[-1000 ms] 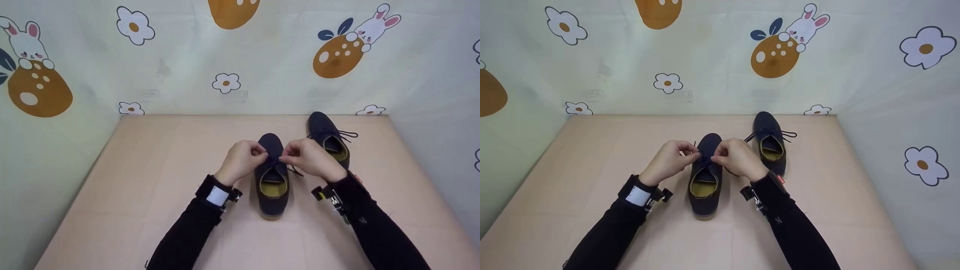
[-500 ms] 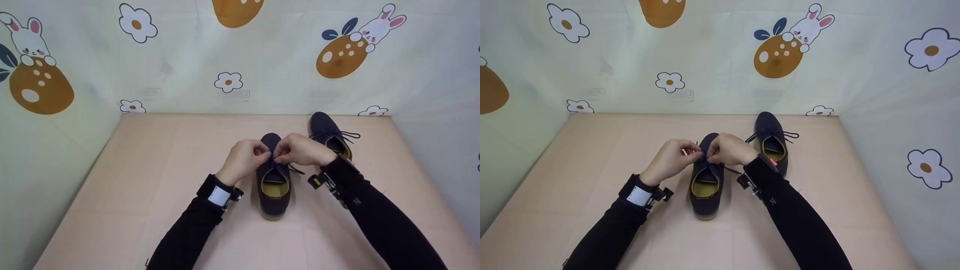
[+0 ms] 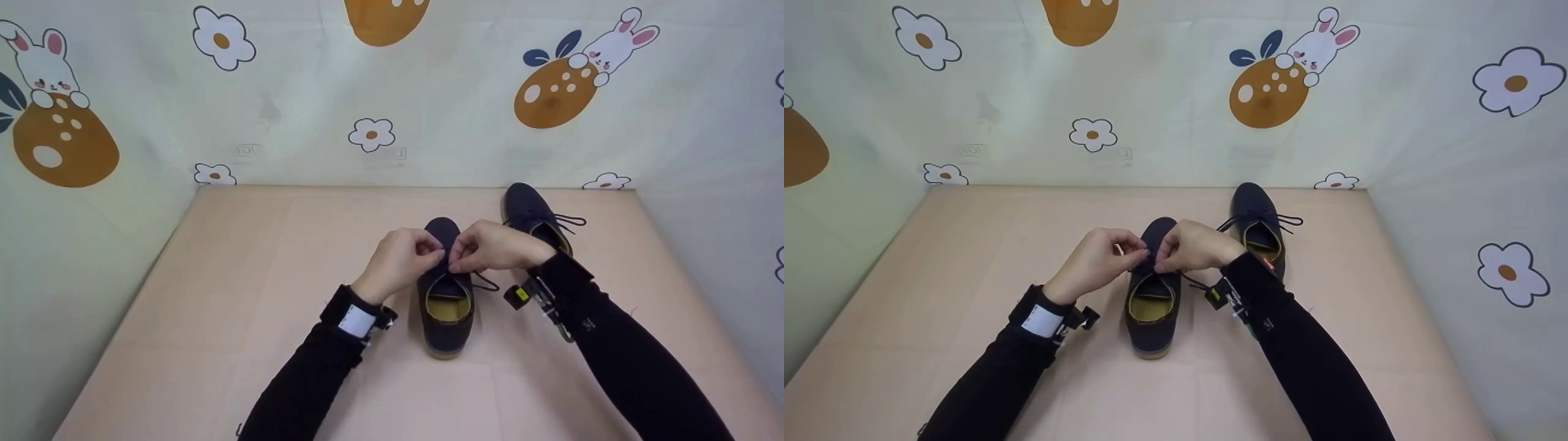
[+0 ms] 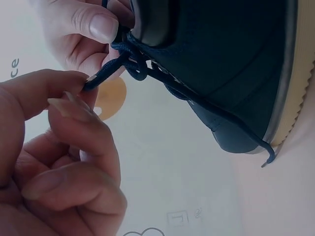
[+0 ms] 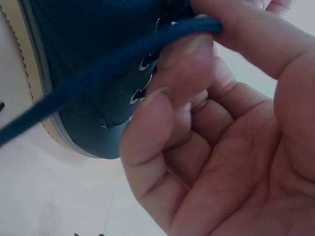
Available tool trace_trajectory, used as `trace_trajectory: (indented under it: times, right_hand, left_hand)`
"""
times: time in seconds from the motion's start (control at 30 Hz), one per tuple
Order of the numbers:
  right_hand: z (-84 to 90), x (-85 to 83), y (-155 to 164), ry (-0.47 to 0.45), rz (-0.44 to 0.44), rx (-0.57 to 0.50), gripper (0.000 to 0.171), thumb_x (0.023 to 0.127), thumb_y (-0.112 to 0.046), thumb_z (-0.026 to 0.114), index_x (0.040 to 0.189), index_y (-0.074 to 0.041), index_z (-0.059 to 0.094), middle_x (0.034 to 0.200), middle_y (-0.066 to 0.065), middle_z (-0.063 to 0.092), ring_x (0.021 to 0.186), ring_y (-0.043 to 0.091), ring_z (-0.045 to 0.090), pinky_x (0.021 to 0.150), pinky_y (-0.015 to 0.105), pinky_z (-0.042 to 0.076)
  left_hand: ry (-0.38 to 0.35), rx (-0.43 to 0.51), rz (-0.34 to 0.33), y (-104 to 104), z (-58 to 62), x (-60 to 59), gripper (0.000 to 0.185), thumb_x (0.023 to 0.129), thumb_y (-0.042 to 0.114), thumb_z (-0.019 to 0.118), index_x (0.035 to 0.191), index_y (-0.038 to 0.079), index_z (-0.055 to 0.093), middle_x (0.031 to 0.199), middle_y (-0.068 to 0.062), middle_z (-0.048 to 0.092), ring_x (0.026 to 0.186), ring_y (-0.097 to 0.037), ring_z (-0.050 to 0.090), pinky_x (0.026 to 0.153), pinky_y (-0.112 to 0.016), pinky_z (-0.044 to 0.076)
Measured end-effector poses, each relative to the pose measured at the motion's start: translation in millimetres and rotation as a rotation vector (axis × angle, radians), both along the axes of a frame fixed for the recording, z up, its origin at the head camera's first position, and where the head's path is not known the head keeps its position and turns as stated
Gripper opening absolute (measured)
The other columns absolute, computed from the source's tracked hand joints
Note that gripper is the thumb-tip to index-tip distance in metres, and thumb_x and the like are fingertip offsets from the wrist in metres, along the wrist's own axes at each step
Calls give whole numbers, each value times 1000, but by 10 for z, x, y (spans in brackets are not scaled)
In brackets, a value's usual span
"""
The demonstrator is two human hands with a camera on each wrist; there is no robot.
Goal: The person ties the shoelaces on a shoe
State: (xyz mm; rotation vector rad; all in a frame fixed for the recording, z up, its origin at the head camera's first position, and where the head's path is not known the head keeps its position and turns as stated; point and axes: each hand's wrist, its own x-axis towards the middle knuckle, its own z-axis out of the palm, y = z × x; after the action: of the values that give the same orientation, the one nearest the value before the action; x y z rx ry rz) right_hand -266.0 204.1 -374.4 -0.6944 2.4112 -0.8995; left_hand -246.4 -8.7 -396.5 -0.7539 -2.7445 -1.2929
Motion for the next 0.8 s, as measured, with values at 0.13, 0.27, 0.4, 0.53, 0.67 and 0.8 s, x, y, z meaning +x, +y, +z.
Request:
trace_trajectory:
  times: [0.13, 0.27, 0.4, 0.53, 0.67, 0.8]
  right_hand:
    - [-5, -3, -4, -15, 9, -24, 6, 89, -15, 75, 93, -10, 74, 74, -2, 67, 62, 9, 56, 56, 21, 45]
    - [-6, -7, -10, -30, 32, -31, 6, 89, -14, 74, 92, -9, 73, 73, -1, 66, 61, 9, 55, 55, 21, 45]
    - [-1, -5, -15, -67, 22, -49, 7, 89, -13, 75, 93, -8, 72, 74, 0, 66, 59, 10, 54, 54, 22, 44]
    - [-6, -5, -38, -72, 4, -47, 7, 89, -14, 75, 91, -8, 72, 71, -2, 64, 56, 9, 52, 52, 21, 42]
    - [-15, 13, -53, 9, -1, -21, 8, 90, -15, 74, 86, -8, 71, 68, -4, 63, 55, 8, 53, 51, 21, 43]
    - [-24, 59, -38, 184, 36, 29, 9, 89, -15, 74, 83, -10, 70, 68, -6, 63, 57, 7, 54, 53, 22, 45]
  left_hand:
    - [4, 0, -7, -6, -1, -1, 8, 90, 16, 72, 92, 10, 77, 73, 7, 63, 66, -8, 55, 63, -24, 45]
    - [16, 7, -14, -11, -8, -9, 8, 90, 16, 72, 92, 10, 77, 72, 6, 63, 65, -7, 55, 62, -23, 45]
    - [24, 15, -18, -12, -12, -14, 8, 91, 15, 72, 92, 9, 77, 72, 6, 63, 64, -7, 54, 60, -22, 44]
    - [24, 27, -22, -18, -11, -15, 8, 91, 15, 72, 92, 9, 76, 72, 6, 63, 64, -7, 53, 60, -22, 43]
    - [27, 41, -33, -23, -13, -16, 8, 91, 15, 72, 92, 9, 76, 72, 7, 62, 65, -7, 53, 61, -23, 43]
    - [35, 50, -41, -26, -13, -22, 8, 92, 16, 71, 93, 9, 76, 73, 7, 62, 67, -7, 53, 63, -24, 43]
